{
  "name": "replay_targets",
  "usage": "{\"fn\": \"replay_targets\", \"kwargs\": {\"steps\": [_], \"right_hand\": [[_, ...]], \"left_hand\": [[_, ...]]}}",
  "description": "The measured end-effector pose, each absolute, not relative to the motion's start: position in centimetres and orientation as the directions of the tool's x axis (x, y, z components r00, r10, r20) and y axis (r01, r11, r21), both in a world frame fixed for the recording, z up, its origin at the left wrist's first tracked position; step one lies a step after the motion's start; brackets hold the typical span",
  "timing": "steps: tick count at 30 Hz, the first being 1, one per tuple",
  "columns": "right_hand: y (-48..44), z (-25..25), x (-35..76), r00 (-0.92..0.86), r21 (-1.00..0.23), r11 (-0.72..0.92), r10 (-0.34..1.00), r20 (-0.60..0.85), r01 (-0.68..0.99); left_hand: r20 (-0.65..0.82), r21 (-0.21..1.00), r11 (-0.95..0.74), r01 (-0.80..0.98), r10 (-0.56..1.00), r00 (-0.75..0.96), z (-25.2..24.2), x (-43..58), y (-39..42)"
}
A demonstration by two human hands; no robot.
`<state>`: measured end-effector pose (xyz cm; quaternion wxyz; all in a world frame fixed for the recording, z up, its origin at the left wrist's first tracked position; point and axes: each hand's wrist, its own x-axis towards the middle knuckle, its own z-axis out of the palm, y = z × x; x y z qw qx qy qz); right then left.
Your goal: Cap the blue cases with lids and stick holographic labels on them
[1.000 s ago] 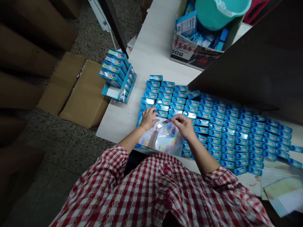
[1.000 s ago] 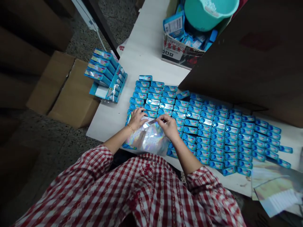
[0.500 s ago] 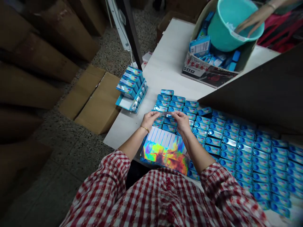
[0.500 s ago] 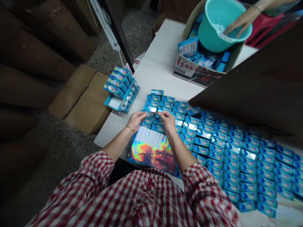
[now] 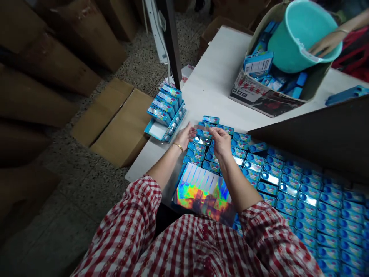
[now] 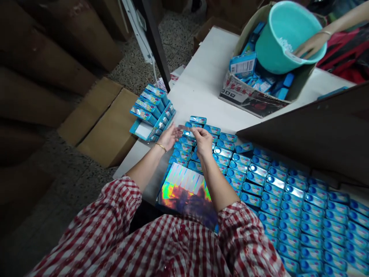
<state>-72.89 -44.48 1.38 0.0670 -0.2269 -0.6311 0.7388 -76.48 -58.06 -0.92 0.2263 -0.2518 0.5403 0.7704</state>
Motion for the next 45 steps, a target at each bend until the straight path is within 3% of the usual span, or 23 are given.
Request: {"fn": "replay_targets", "kwargs": {"steps": [4,7,10,13,23,28,31,35,38,41,43,45], "right_hand": [[-44.5,0.1,-73.2,-0.875,-0.961,-0.174,0.402,-0.269,0.215],[-44.8,-1.6,-73.9,-0.843,-0.972,-0.094,0.486,-0.233,0.214],[-45.1,-3.2,-74.8,-0.801,-0.962,0.151,0.591,-0.097,0.228],[-45.3,-4.3,-75.5,-0.779,-0.859,0.435,0.623,0.072,0.269],[-45.3,-6.3,-75.8,-0.802,-0.615,0.727,0.544,0.245,0.305],[-44.7,-6.0,-76.2,-0.837,-0.534,0.768,0.515,0.186,0.354],[-44.0,-5.1,-75.9,-0.908,-0.482,0.839,0.376,0.182,0.251],[-42.9,-3.6,-75.1,-0.990,-0.263,0.965,0.044,0.131,0.008],[-40.9,-2.4,-73.5,-0.996,-0.223,0.975,0.005,0.090,-0.015],[-37.7,-1.3,-69.2,-0.993,-0.301,0.954,0.038,0.109,0.003],[-35.9,-0.7,-64.8,-0.995,-0.353,0.935,0.012,0.101,-0.024],[-35.2,-0.3,-60.3,-0.996,-0.376,0.924,-0.048,0.071,-0.071]], "left_hand": [[-0.591,0.757,-0.302,-0.579,0.063,-0.805,-1.0,-76.6,-57.4],[-0.529,0.839,-0.178,-0.515,-0.041,-0.847,-2.0,-77.3,-57.3],[-0.415,0.909,-0.006,-0.417,-0.111,-0.903,-3.4,-78.7,-57.1],[-0.365,0.924,0.077,-0.374,-0.116,-0.924,-4.4,-80.0,-56.7],[-0.411,0.900,0.095,-0.426,-0.146,-0.900,-5.5,-81.0,-56.2],[-0.548,0.836,-0.033,-0.548,-0.095,-0.831,-6.9,-81.1,-55.5],[-0.549,0.833,0.009,-0.553,-0.108,-0.829,-7.4,-81.2,-55.4],[-0.350,0.880,0.299,-0.368,-0.111,-0.930,-6.4,-80.6,-56.9],[-0.191,0.834,0.529,-0.159,0.005,-0.982,-4.1,-77.8,-58.4],[-0.077,0.760,0.625,0.178,0.358,-0.930,-1.5,-72.5,-58.7],[-0.098,0.683,0.629,0.372,0.583,-0.807,-0.4,-68.5,-58.1],[-0.150,0.620,0.620,0.480,0.695,-0.703,0.0,-65.0,-57.0]]}}
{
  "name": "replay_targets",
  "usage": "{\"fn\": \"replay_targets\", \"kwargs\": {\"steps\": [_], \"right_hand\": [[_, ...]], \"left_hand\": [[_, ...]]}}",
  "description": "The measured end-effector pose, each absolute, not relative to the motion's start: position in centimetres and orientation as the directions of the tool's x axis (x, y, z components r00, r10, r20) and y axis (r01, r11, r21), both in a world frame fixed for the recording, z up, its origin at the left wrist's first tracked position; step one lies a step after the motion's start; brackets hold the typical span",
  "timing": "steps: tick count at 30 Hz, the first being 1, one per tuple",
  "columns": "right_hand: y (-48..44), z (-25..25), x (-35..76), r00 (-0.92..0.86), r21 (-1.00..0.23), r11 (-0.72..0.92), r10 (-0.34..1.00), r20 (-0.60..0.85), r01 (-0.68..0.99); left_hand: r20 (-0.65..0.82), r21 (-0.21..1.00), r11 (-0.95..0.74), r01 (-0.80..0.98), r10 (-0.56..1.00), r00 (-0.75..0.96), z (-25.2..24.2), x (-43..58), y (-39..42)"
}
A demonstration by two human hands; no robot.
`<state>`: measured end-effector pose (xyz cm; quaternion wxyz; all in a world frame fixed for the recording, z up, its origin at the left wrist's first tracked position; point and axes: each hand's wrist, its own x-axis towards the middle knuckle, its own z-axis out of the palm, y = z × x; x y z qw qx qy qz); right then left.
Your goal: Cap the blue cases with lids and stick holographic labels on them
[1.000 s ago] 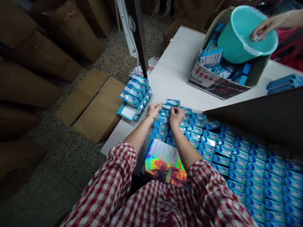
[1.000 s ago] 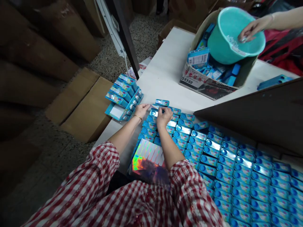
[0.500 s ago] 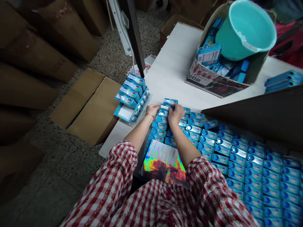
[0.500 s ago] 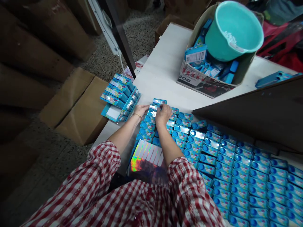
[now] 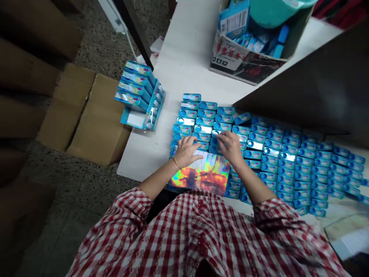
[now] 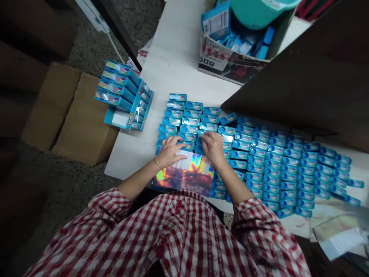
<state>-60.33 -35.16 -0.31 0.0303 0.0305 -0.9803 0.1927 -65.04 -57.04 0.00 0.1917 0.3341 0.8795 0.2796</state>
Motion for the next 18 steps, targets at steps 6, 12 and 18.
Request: {"fn": "replay_targets", "kwargs": {"steps": [6,12,18], "right_hand": [[-37.8,-2.6,-53.4,-0.982,-0.226,0.957,-0.191,-0.010,-0.184],[-38.4,-4.6,-51.9,-0.956,-0.251,0.923,-0.287,0.054,-0.291],[-37.8,0.8,-52.3,-0.982,-0.585,0.793,-0.184,0.037,-0.171]], "left_hand": [[-0.192,0.517,0.693,0.503,0.666,-0.721,-1.8,-61.4,-55.0],[-0.125,0.556,0.675,0.485,0.645,-0.754,-3.1,-61.3,-55.3],[-0.123,0.609,0.652,0.451,0.640,-0.759,-3.1,-61.2,-55.3]]}}
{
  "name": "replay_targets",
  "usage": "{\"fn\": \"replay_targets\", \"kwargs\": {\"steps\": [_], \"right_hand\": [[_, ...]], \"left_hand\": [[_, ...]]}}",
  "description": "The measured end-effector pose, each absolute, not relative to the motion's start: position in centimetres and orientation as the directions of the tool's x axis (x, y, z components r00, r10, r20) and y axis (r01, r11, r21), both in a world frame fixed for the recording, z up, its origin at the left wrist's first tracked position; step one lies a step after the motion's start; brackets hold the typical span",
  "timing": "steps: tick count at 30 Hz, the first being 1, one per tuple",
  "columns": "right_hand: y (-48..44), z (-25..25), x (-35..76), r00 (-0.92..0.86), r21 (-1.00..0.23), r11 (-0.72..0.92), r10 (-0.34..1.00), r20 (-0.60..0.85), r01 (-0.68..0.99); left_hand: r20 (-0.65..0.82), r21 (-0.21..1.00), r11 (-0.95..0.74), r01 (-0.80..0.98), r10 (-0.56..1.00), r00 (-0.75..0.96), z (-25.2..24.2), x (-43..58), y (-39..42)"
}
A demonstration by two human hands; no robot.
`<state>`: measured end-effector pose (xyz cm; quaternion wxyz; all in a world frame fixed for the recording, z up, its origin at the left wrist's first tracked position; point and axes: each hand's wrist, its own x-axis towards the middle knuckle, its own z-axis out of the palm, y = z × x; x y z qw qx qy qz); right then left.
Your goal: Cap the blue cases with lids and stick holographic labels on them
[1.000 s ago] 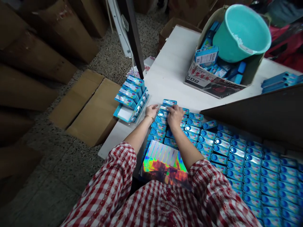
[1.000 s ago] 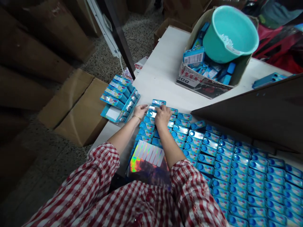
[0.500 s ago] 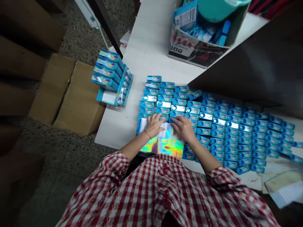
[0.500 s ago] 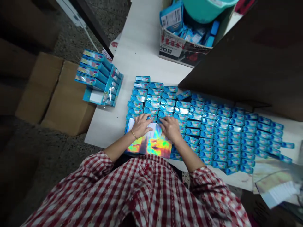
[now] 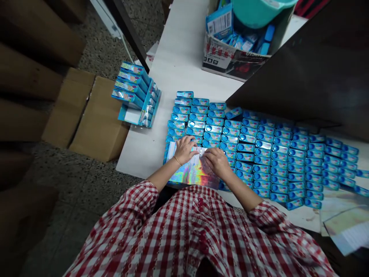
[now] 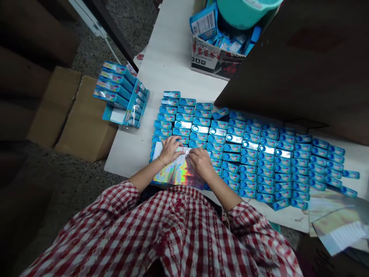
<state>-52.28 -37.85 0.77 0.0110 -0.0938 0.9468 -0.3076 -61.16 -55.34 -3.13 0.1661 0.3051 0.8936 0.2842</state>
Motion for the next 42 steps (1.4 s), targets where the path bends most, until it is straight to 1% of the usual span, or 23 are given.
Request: {"fn": "replay_targets", "kwargs": {"steps": [2,4,6,7,8,9,10,11,12,14,17,19,22,26,29,32,38,40,42], "right_hand": [[-37.6,3.2,-53.6,-0.994,-0.760,0.647,-0.106,-0.009,-0.062],[-37.4,4.7,-55.3,-0.996,-0.886,0.455,-0.002,-0.095,0.083],[-37.3,5.0,-57.2,-0.965,-0.935,0.241,0.109,-0.240,0.260],[-37.4,4.7,-58.1,-0.935,-0.931,0.129,0.148,-0.323,0.342],[-37.6,4.3,-58.9,-0.900,-0.912,0.020,0.175,-0.400,0.409],[-37.8,3.7,-59.7,-0.865,-0.887,-0.077,0.193,-0.462,0.456],[-38.1,3.1,-60.4,-0.837,-0.862,-0.159,0.211,-0.505,0.481],[-38.5,2.5,-61.1,-0.817,-0.843,-0.222,0.222,-0.532,0.489],[-38.9,1.9,-61.7,-0.806,-0.832,-0.267,0.228,-0.546,0.487],[-40.0,0.9,-63.0,-0.804,-0.832,-0.304,0.250,-0.540,0.464],[-41.9,-0.4,-65.4,-0.827,-0.883,-0.244,0.318,-0.464,0.402],[-43.2,-1.1,-67.4,-0.843,-0.928,-0.176,0.389,-0.372,0.329],[-44.8,-2.3,-70.5,-0.838,-0.967,-0.084,0.484,-0.252,0.242],[-45.6,-3.7,-73.0,-0.816,-0.965,0.087,0.557,-0.158,0.246],[-45.6,-4.6,-73.3,-0.824,-0.927,0.268,0.563,-0.070,0.262],[-45.6,-5.3,-73.1,-0.842,-0.860,0.420,0.539,-0.019,0.289],[-46.0,-6.3,-73.2,-0.868,-0.781,0.564,0.493,0.056,0.269],[-46.0,-6.3,-73.3,-0.861,-0.730,0.625,0.499,0.102,0.276],[-45.7,-5.9,-73.2,-0.867,-0.649,0.711,0.473,0.155,0.272]], "left_hand": [[-0.140,0.646,0.641,0.414,0.633,-0.761,-2.9,-61.3,-55.3],[-0.131,0.730,0.592,0.342,0.612,-0.780,-2.7,-61.5,-55.4],[-0.130,0.872,0.459,0.170,0.553,-0.823,-2.3,-61.9,-55.5],[-0.163,0.935,0.354,0.033,0.508,-0.846,-2.1,-62.2,-55.6],[-0.222,0.964,0.233,-0.125,0.458,-0.861,-1.8,-62.4,-55.7],[-0.300,0.954,0.108,-0.281,0.410,-0.861,-1.5,-62.8,-55.8],[-0.382,0.911,0.000,-0.411,0.372,-0.846,-1.2,-63.1,-55.9],[-0.452,0.860,-0.078,-0.505,0.341,-0.824,-0.9,-63.6,-56.1],[-0.500,0.821,-0.125,-0.558,0.315,-0.807,-0.7,-64.0,-56.3],[-0.527,0.802,-0.150,-0.578,0.276,-0.804,-0.4,-65.2,-56.8],[-0.490,0.844,-0.137,-0.518,0.194,-0.850,-0.8,-67.8,-57.7],[-0.469,0.868,-0.115,-0.483,0.126,-0.874,-1.6,-70.2,-58.4],[-0.425,0.904,-0.036,-0.427,0.052,-0.904,-2.8,-74.1,-59.0],[-0.364,0.930,0.078,-0.360,0.040,-0.930,-4.0,-78.1,-58.9],[-0.382,0.920,0.110,-0.376,0.038,-0.924,-4.4,-79.3,-58.6],[-0.405,0.911,0.109,-0.399,0.047,-0.913,-4.8,-79.6,-58.5],[-0.409,0.911,0.086,-0.402,0.078,-0.909,-5.9,-79.9,-58.6],[-0.408,0.911,0.098,-0.400,0.089,-0.909,-6.5,-79.8,-58.3],[-0.414,0.905,0.141,-0.401,0.076,-0.907,-7.1,-79.6,-58.0]]}}
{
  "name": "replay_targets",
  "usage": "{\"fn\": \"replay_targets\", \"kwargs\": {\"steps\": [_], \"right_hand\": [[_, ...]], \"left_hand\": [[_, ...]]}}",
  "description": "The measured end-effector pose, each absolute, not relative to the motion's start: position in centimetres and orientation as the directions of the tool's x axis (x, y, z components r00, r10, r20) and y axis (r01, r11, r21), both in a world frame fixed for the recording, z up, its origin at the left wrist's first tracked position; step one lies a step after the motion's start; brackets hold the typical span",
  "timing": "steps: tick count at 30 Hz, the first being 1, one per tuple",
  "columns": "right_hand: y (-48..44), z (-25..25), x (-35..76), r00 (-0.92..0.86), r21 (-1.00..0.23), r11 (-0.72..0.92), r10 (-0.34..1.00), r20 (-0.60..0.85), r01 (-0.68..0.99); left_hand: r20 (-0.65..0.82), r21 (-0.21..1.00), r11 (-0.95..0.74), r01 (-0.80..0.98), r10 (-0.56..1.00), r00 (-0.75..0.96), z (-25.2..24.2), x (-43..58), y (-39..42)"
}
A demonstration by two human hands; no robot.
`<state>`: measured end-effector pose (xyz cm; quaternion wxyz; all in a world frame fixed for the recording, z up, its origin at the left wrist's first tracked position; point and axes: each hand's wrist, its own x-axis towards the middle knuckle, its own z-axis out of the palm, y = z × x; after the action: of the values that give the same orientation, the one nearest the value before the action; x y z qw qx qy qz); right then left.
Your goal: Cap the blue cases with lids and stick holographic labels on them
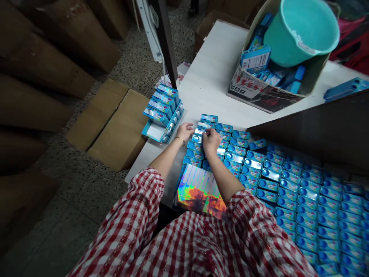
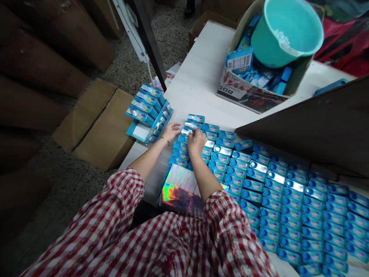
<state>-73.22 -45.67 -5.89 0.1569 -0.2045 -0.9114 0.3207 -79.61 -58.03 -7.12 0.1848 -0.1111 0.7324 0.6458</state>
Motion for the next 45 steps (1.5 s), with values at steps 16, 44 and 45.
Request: {"fn": "replay_targets", "kwargs": {"steps": [16,44,45], "right_hand": [[-36.3,-0.7,-62.5,-0.992,-0.388,0.922,0.036,0.124,-0.015],[-36.5,5.5,-56.1,-0.942,-0.904,0.273,0.159,-0.295,0.329],[-36.7,5.3,-57.0,-0.915,-0.903,0.185,0.192,-0.354,0.388]], "left_hand": [[-0.015,0.683,0.637,0.358,0.502,-0.865,-1.6,-67.3,-57.7],[-0.131,0.920,0.382,0.085,0.507,-0.852,-2.5,-61.5,-54.9],[-0.182,0.961,0.271,-0.058,0.459,-0.870,-2.2,-61.7,-55.2]]}}
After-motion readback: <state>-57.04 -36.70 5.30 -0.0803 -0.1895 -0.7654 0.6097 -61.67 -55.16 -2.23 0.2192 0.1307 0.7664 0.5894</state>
